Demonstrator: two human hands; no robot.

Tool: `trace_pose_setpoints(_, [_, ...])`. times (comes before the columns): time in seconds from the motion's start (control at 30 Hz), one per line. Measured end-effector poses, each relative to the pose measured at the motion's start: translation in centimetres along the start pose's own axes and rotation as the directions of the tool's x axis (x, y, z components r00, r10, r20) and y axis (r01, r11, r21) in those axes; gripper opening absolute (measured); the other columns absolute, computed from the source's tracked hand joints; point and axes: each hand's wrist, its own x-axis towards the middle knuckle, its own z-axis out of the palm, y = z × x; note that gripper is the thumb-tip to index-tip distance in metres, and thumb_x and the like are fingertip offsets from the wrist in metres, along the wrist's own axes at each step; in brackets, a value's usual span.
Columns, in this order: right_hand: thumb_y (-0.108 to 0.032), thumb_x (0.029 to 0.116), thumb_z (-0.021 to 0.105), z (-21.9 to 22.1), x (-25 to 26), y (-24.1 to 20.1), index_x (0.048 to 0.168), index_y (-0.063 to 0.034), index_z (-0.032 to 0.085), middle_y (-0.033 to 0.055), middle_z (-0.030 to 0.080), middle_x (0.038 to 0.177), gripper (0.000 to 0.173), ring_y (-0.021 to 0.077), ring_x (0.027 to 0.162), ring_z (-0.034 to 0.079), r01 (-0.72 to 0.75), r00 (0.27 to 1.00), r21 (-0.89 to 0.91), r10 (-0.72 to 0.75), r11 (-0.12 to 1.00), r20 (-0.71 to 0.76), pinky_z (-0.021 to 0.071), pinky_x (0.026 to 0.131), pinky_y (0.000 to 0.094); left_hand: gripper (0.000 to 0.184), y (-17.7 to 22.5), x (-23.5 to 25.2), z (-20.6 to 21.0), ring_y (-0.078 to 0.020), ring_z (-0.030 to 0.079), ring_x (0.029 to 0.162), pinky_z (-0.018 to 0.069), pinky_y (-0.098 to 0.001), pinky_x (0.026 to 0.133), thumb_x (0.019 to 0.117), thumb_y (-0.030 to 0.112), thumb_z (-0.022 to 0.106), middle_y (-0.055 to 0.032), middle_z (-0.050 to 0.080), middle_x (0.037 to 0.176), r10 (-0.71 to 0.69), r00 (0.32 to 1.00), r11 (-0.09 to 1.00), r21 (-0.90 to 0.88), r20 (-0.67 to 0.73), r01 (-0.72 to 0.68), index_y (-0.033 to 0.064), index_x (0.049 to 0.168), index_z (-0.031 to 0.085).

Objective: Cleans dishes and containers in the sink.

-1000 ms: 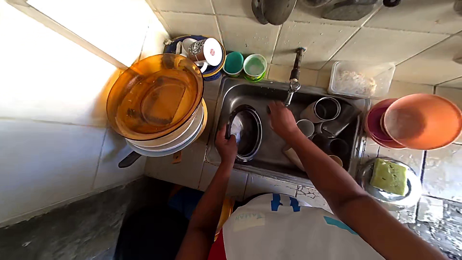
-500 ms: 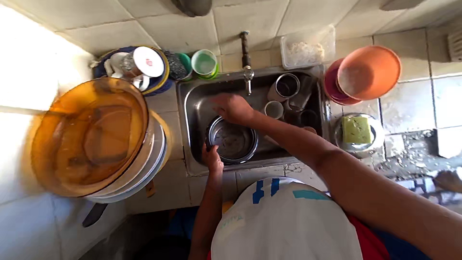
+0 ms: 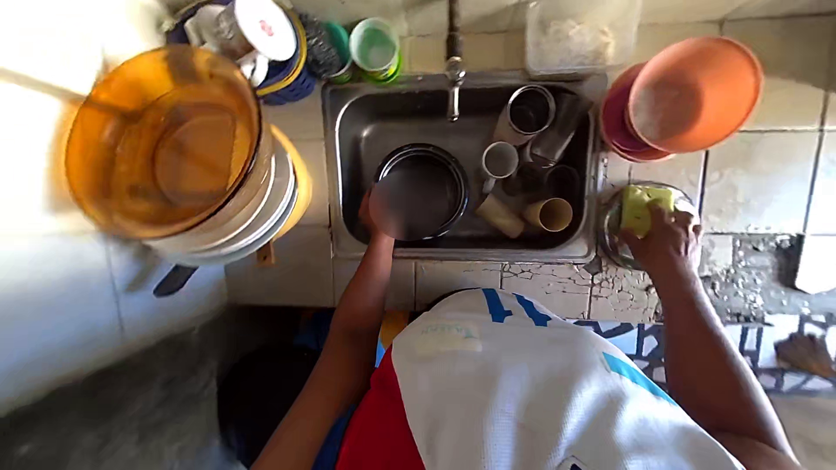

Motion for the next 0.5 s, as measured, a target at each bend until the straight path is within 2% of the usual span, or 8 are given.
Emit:
trace_pose_setpoints(0.1, [-0.02, 0.0914, 0.073, -0.3, 0.3, 0.0, 0.137, 0.0024, 0.056, 0.0424, 0.044, 0.14, 0.054, 0.0637, 0.13, 0.042, 0.014, 0.998, 0.028, -0.012, 1.0, -0.06, 0.0376, 0.099, 0.0806, 0.035, 0.6, -0.4, 0.7, -0.0193, 0.063, 0.12, 0.0497, -0.0387, 0.107, 0.105, 0.026, 0.059, -0.0143, 0.068, 0.128, -0.034, 0.999, 0.999, -0.038, -0.038, 0.032, -0.0003, 0.127, 0.067])
trace_pose_setpoints(0.17, [-0.021, 0.0946, 0.067, -1.8, 0.1, -1.4, 0.135, 0.006, 0.057, 0.0405, 0.045, 0.14, 0.049, 0.0597, 0.131, 0.044, 0.046, 0.99, 0.062, -0.037, 0.997, -0.139, 0.0379, 0.103, 0.0755, 0.034, 0.7, -0.3, 1.2, -0.0187, 0.064, 0.119, 0.0505, -0.0384, 0.106, 0.1033, 0.026, 0.063, -0.0134, 0.069, 0.126, -0.047, 0.997, 0.998, -0.045, -0.054, 0.045, 0.0008, 0.125, 0.069])
trace_pose_setpoints(0.2, [-0.022, 0.0955, 0.066, -2.5, 0.0, -3.0, 0.135, 0.006, 0.057, 0.039, 0.046, 0.14, 0.049, 0.0577, 0.131, 0.045, 0.091, 0.984, 0.089, -0.076, 0.992, -0.162, 0.0389, 0.103, 0.0737, 0.034, 0.8, -0.4, 1.3, -0.0183, 0.065, 0.118, 0.0508, -0.038, 0.105, 0.1026, 0.026, 0.064, -0.0131, 0.07, 0.125, -0.05, 0.997, 0.997, -0.062, -0.054, 0.047, 0.0007, 0.124, 0.07])
trace_pose_setpoints(0.27, [-0.025, 0.0966, 0.067, -2.7, -0.6, -7.7, 0.134, 0.0053, 0.059, 0.0357, 0.051, 0.139, 0.049, 0.0535, 0.129, 0.05, 0.273, 0.955, 0.138, -0.251, 0.952, -0.161, 0.0438, 0.102, 0.0705, 0.034, 1.2, -0.6, 1.6, -0.0172, 0.065, 0.118, 0.051, -0.0369, 0.105, 0.1026, 0.025, 0.064, -0.0127, 0.07, 0.125, -0.047, 0.999, 0.995, -0.088, -0.026, 0.045, 0.0005, 0.125, 0.069])
trace_pose_setpoints(0.33, [-0.021, 0.0915, 0.073, -0.6, -0.6, -14.5, 0.128, 0.0051, 0.064, 0.0326, 0.055, 0.136, 0.046, 0.0496, 0.127, 0.054, 0.488, 0.872, 0.219, -0.483, 0.845, -0.078, 0.0478, 0.102, 0.0663, 0.032, 1.7, -0.8, 2.2, -0.0171, 0.066, 0.115, 0.0521, -0.0366, 0.103, 0.103, 0.024, 0.063, -0.0132, 0.071, 0.123, -0.023, 1.0, 0.996, -0.088, 0.008, 0.023, -0.0003, 0.124, 0.07])
trace_pose_setpoints(0.4, [-0.022, 0.0905, 0.074, 3.2, -0.9, -22.6, 0.13, -0.001, 0.065, 0.0263, 0.054, 0.141, 0.045, 0.0432, 0.127, 0.057, 0.622, 0.747, 0.257, -0.659, 0.74, 0.089, 0.0517, 0.101, 0.0604, 0.032, 2.2, -1.0, 2.5, -0.0183, 0.067, 0.112, 0.0533, -0.0386, 0.102, 0.1035, 0.025, 0.062, -0.0138, 0.072, 0.12, 0.003, 0.999, 0.999, -0.037, 0.038, -0.002, 0.0002, 0.123, 0.07])
trace_pose_setpoints(0.47, [-0.016, 0.0919, 0.071, 8.4, -0.3, -29.5, 0.133, -0.0053, 0.064, 0.0247, 0.053, 0.143, 0.043, 0.0428, 0.126, 0.059, 0.712, 0.609, 0.22, -0.742, 0.667, 0.281, 0.0544, 0.098, 0.0611, 0.033, 2.4, -0.9, 2.5, -0.0178, 0.069, 0.108, 0.0547, -0.0388, 0.099, 0.1038, 0.026, 0.062, -0.0137, 0.073, 0.116, 0.046, 0.996, 0.999, 0.023, 0.074, -0.047, 0.0006, 0.122, 0.071])
trace_pose_setpoints(0.5, [-0.014, 0.0919, 0.071, 11.3, 0.6, -31.9, 0.132, -0.0065, 0.065, 0.025, 0.056, 0.14, 0.041, 0.0445, 0.129, 0.056, 0.754, 0.548, 0.173, -0.752, 0.634, 0.366, 0.0511, 0.101, 0.0636, 0.032, 2.7, -0.8, 2.6, -0.0165, 0.069, 0.105, 0.0547, -0.0378, 0.098, 0.1036, 0.026, 0.062, -0.0129, 0.073, 0.113, 0.07, 0.993, 0.996, 0.04, 0.093, -0.074, 0.0007, 0.12, 0.072])
